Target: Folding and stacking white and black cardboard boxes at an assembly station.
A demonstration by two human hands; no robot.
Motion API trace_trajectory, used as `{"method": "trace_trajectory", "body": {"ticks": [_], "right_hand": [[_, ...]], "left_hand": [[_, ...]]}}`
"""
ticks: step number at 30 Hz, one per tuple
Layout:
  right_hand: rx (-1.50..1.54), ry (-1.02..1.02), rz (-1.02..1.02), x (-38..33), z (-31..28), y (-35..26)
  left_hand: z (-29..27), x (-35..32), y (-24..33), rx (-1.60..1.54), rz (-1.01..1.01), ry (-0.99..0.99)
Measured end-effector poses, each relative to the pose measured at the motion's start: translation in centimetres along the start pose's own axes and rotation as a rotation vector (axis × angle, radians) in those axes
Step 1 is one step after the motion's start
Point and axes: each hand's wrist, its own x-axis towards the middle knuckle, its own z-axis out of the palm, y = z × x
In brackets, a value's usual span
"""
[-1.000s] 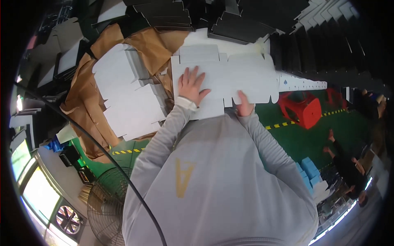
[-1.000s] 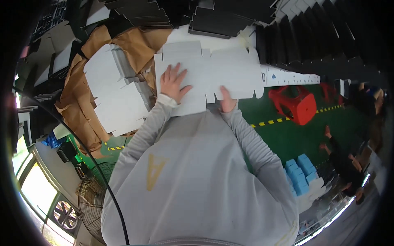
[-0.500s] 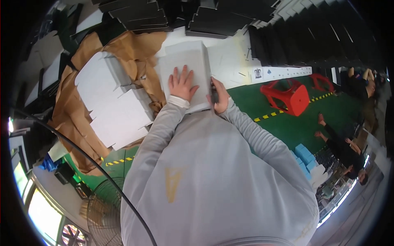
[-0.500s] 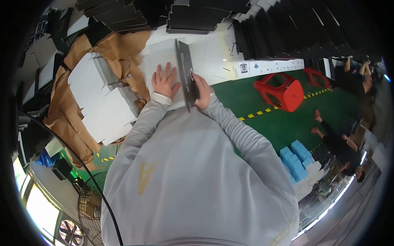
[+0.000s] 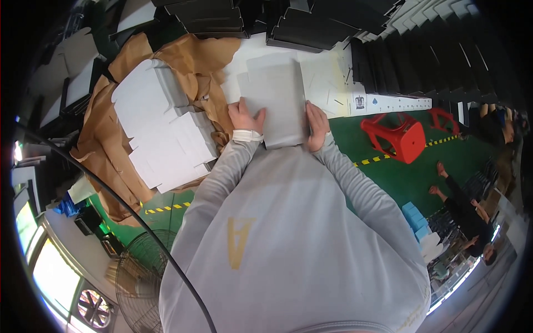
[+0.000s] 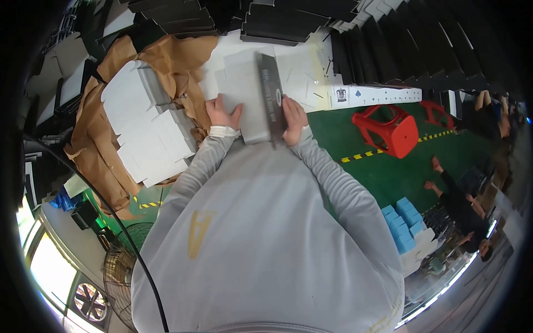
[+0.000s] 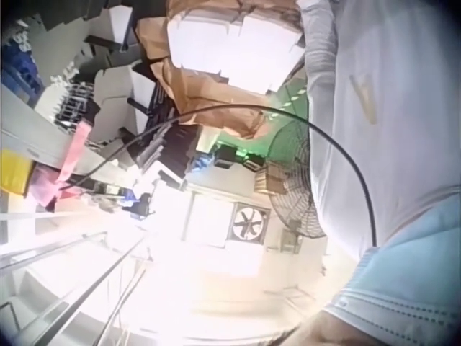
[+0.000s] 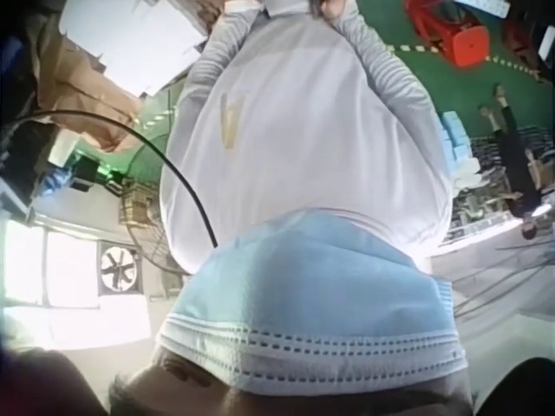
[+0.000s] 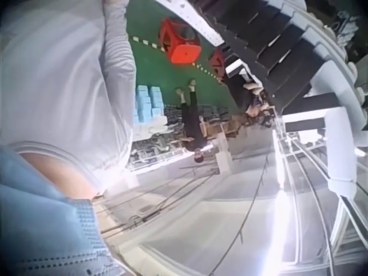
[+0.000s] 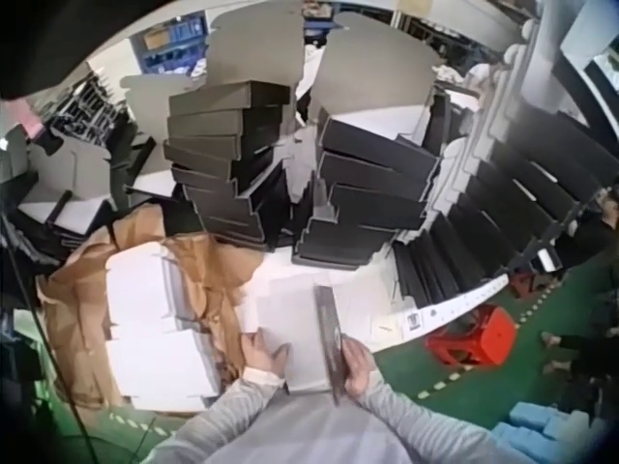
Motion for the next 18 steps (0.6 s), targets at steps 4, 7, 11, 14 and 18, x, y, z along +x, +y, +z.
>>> {"method": "trace_trajectory", "body": {"ticks": [4, 7, 11, 14, 18], "right_hand": [[-0.016, -0.160, -0.012, 1.2, -1.7, -1.9], [0.093, -0.279, -0.065, 1.7, -2.9, 0.1], [0.557, -0.225, -0.010, 3.9, -2.2, 6.0], [0.536, 0.065, 0.519, 8.4, -0.7, 4.9], [0.301, 0.273, 0.339, 10.0, 1.4, 5.6]], "left_hand": [[1.9, 1.4, -2.4, -0.332, -0.365, 0.001], [1.4, 1.9, -0.9, -0.442, -0.296, 0.061], [2.1, 2.0, 0.6, -0.292, -0.131, -0.183], [2.5, 2.6, 2.6, -0.179, 0.110, -0.151], [2.4, 4.7, 2.3, -0.529, -0.049, -0.174]]}}
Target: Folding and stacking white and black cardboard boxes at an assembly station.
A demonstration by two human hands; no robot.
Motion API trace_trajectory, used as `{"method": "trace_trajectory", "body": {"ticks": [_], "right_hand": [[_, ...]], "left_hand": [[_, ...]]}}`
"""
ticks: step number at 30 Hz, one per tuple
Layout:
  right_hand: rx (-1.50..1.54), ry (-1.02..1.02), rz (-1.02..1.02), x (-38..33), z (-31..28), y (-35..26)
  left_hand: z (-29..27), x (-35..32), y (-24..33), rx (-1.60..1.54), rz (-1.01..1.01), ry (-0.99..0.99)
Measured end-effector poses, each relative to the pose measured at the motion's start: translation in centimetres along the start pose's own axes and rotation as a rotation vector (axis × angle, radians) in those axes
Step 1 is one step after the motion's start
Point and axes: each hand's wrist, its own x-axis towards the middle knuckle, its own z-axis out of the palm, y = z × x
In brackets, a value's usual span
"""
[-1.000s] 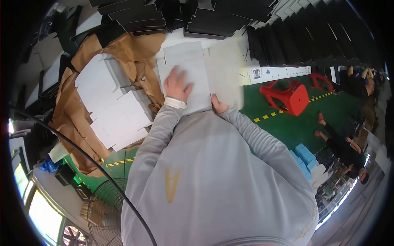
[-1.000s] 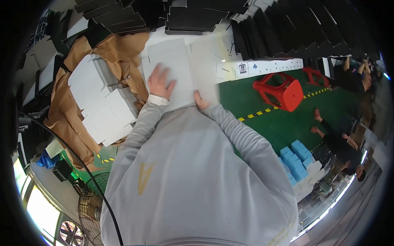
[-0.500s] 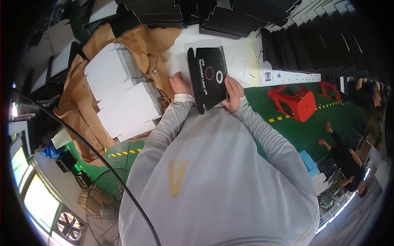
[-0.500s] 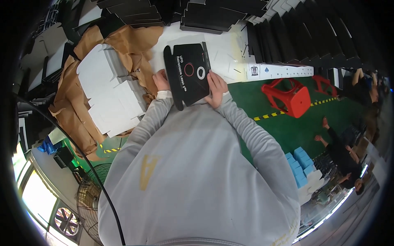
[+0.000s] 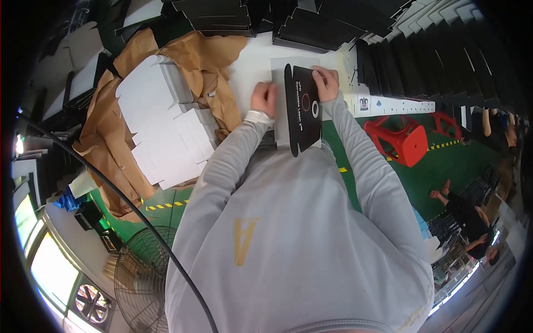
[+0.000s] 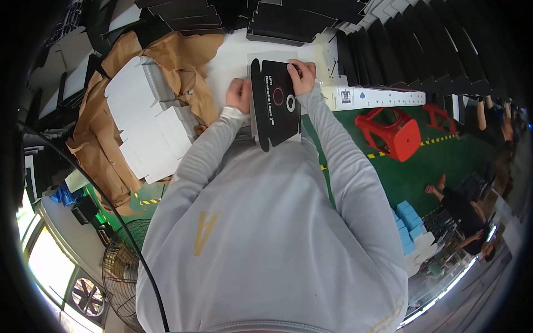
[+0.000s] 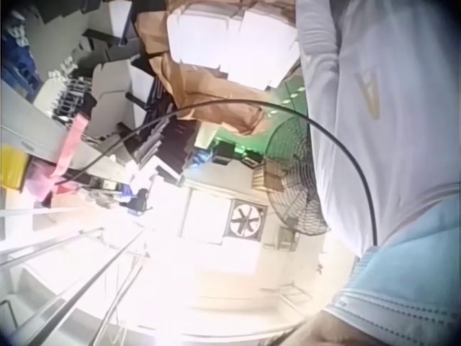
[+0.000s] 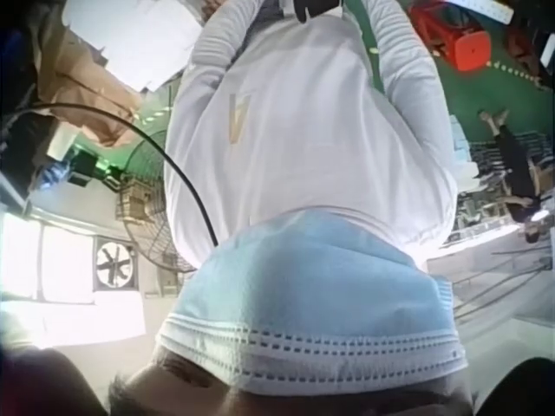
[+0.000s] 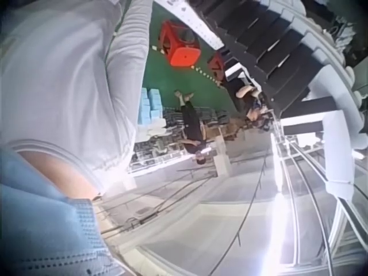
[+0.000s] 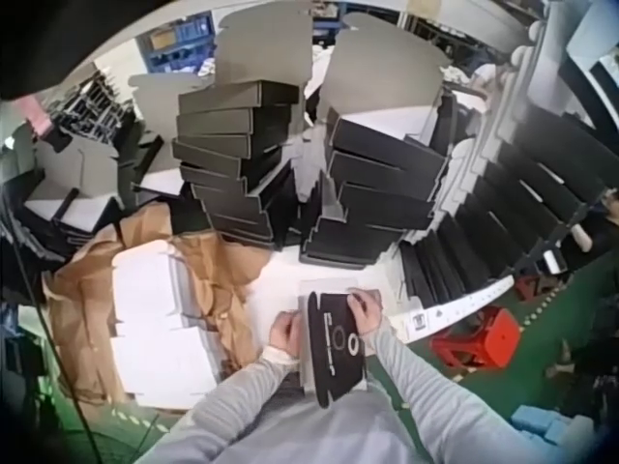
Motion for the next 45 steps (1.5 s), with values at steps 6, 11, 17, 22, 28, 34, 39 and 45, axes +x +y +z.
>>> {"method": "trace_trajectory", "body": {"ticks": [6, 11, 17, 22, 28, 34, 39, 45], "right_hand": [[0.191, 0.022, -0.041, -1.2, -0.2, 1.1], [0.123, -0.053, 0.144, -1.9, -0.8, 1.4], [0.136, 0.011, 0.108, -1.6, -0.1, 2.3], [0.183, 0.040, -0.019, -1.0, 0.4, 1.9], [-0.077, -0.020, -0.109, -1.3, 0.7, 3.0], [0.173, 0.153, -0.005, -1.7, 1.4, 0.3], [0.438, 0.245, 0.039, -1.4, 0.7, -1.1], [0.715, 0.342, 0.078, 0.2, -0.2, -3.1]], "left_hand": [[-0.2, 1.2, -0.6, -0.228, 0.111, -0.014], [-1.1, 1.4, -1.2, -0.212, 0.041, -0.221], [-2.2, 2.8, -1.4, -0.107, -0.113, -0.383], [-2.1, 5.0, -1.0, 0.413, 0.302, -0.242], [-2.6, 8.1, 1.4, 0.593, 0.461, -0.454], [-3.3, 8.2, 0.1, 0.538, 0.405, -0.495], [-3.4, 6.3, 2.6, 0.370, 0.527, -0.469], [-2.7, 2.5, 1.7, 0.316, 0.588, -0.343]]}}
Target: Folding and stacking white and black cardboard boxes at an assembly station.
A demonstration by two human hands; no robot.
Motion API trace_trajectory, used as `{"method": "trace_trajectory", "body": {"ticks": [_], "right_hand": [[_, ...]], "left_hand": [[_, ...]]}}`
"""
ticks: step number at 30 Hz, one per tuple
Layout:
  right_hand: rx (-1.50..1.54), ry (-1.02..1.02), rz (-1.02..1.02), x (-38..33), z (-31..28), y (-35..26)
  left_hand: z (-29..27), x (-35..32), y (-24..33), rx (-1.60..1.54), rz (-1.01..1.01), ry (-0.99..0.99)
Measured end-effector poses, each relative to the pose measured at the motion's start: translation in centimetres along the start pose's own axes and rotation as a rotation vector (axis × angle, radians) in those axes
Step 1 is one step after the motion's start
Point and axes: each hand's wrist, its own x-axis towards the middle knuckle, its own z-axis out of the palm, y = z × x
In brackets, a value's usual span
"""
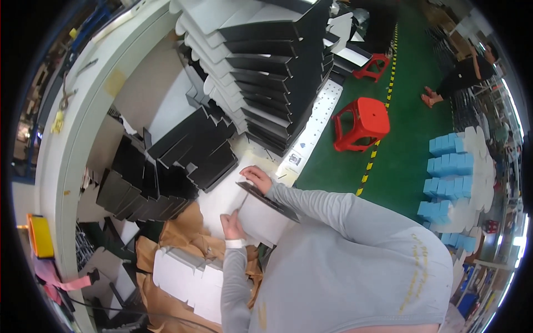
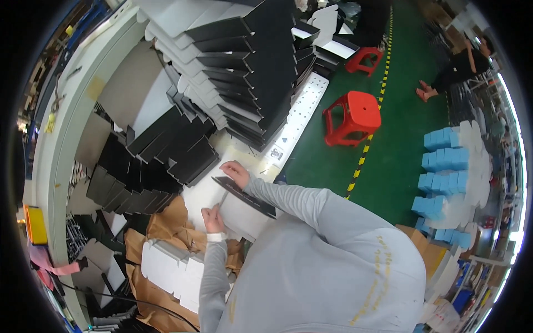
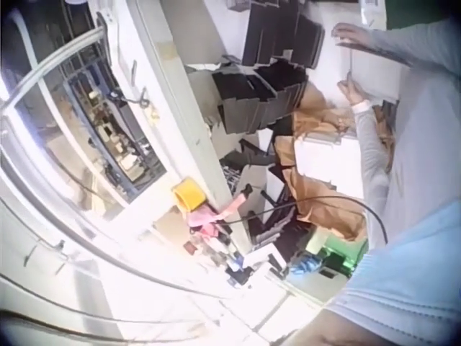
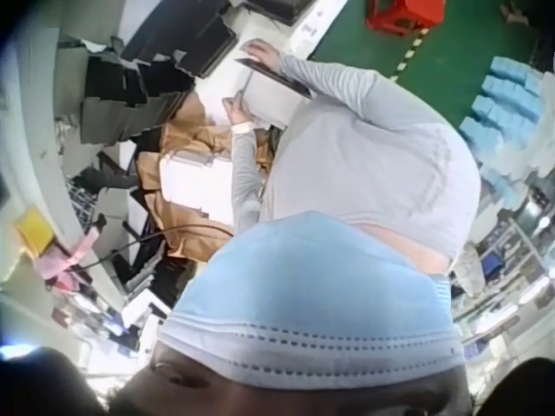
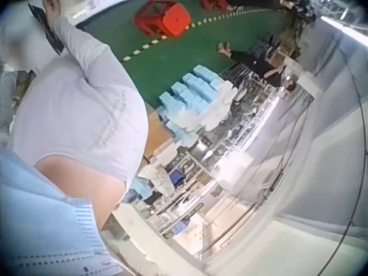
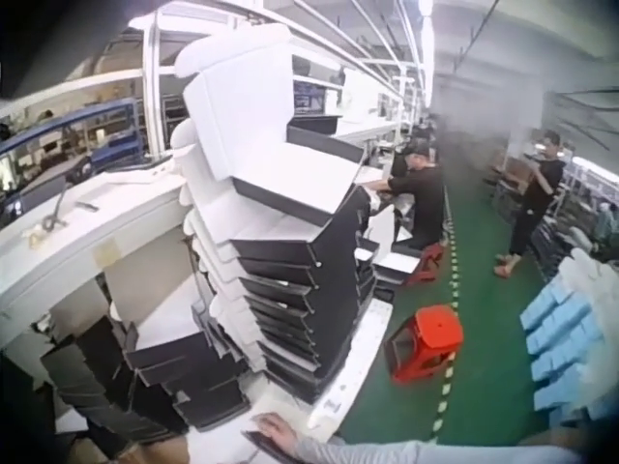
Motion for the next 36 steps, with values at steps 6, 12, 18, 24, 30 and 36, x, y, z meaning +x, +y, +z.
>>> {"method": "trace_trajectory", "body": {"ticks": [6, 12, 18, 24, 30, 36], "right_hand": [[-0.005, -0.109, 0.354, 0.9, 1.6, 0.8], [0.000, -0.059, 0.422, 1.3, 0.7, 0.7], [-0.224, -0.243, 0.284, 0.4, 1.7, 0.7], [-0.327, -0.343, 0.213, -0.2, 3.1, 2.2], [-0.437, -0.344, 0.089, 0.0, 2.7, 0.7], [-0.283, -0.376, 0.227, 0.3, 2.1, 1.6]], "left_hand": [[0.9, -0.5, -3.4, -0.335, -0.253, 0.076], [0.1, 2.4, -2.3, 0.099, 0.093, -0.305], [2.5, 5.3, -2.9, 0.395, -0.023, -0.566], [2.6, 6.8, -1.9, 0.355, -0.089, -0.689], [10.2, 2.5, -11.0, -0.306, -0.321, -0.390], [3.4, 5.0, -2.5, 0.465, 0.046, -0.625]]}}
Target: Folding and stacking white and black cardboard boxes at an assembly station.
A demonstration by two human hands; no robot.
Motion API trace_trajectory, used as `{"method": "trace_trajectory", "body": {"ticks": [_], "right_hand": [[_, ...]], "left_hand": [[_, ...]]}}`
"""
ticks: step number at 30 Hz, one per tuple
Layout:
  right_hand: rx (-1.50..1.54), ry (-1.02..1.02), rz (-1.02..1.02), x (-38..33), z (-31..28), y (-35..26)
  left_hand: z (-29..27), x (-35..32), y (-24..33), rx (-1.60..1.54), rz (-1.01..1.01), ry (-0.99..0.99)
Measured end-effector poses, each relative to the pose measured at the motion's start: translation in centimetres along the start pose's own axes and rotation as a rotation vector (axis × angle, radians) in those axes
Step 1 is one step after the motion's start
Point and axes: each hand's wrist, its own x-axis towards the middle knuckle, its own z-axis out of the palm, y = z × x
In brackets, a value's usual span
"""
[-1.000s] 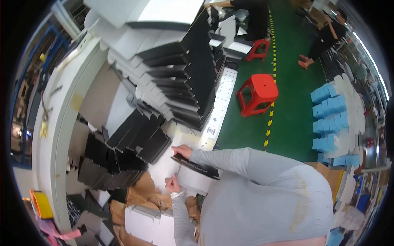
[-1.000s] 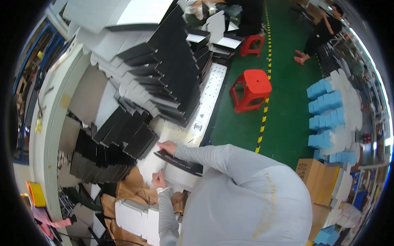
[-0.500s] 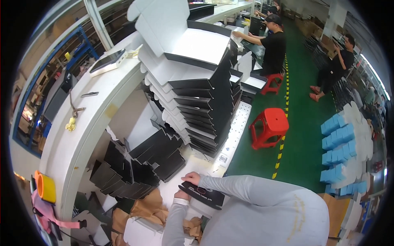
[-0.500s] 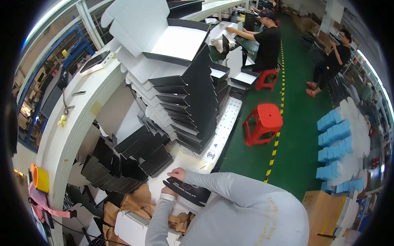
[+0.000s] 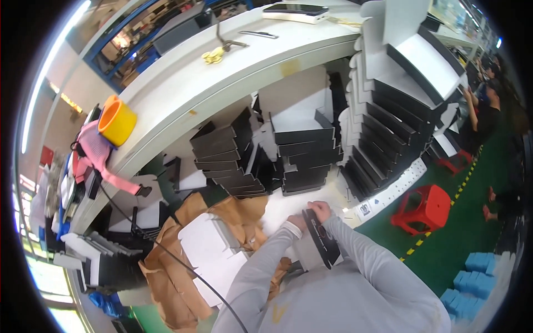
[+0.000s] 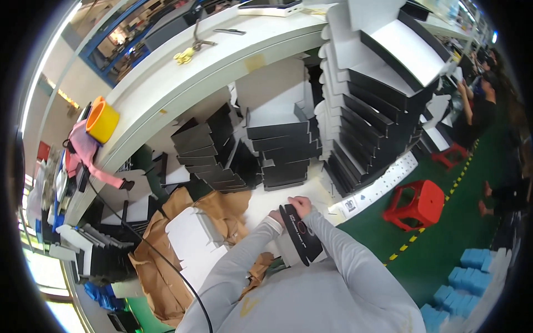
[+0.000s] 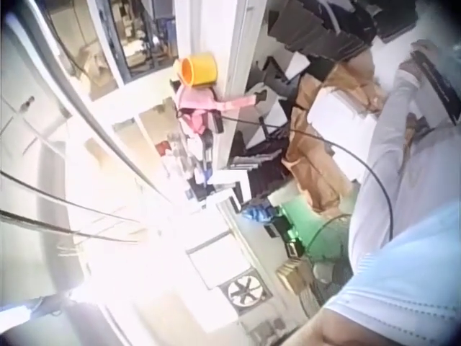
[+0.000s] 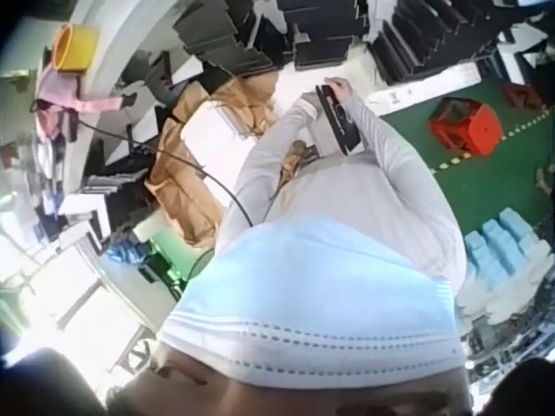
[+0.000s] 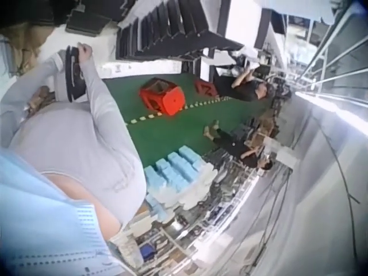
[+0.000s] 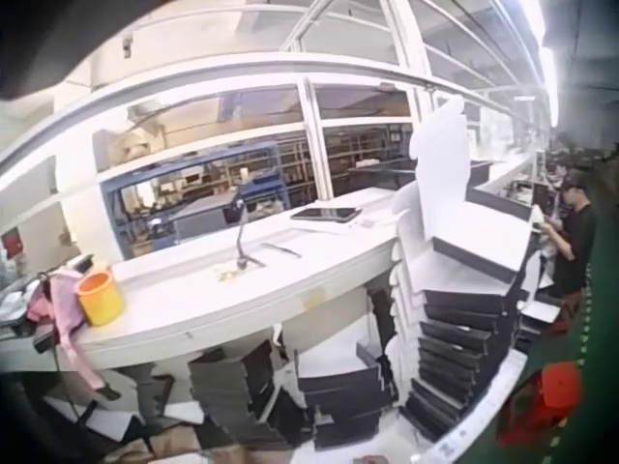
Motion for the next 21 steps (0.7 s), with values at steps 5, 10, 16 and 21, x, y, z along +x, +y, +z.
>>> {"method": "trace_trajectory", "body": {"ticks": [5, 10, 16, 21], "right_hand": [[0.043, 0.013, 0.023, -0.7, -0.3, -0.7], [0.068, 0.016, -0.034, -0.4, 0.4, 0.9], [0.081, 0.032, -0.017, 0.6, 0.8, 0.3], [0.012, 0.020, -0.029, 0.5, 1.7, 0.3]], "left_hand": [[-1.4, -2.8, 0.5, 0.170, 0.012, 0.113], [-0.9, -3.3, 0.4, 0.204, 0.094, 0.058], [-0.9, -3.3, -2.0, 0.066, 0.063, 0.035], [2.4, -2.6, -3.8, -0.118, 0.041, 0.036]]}}
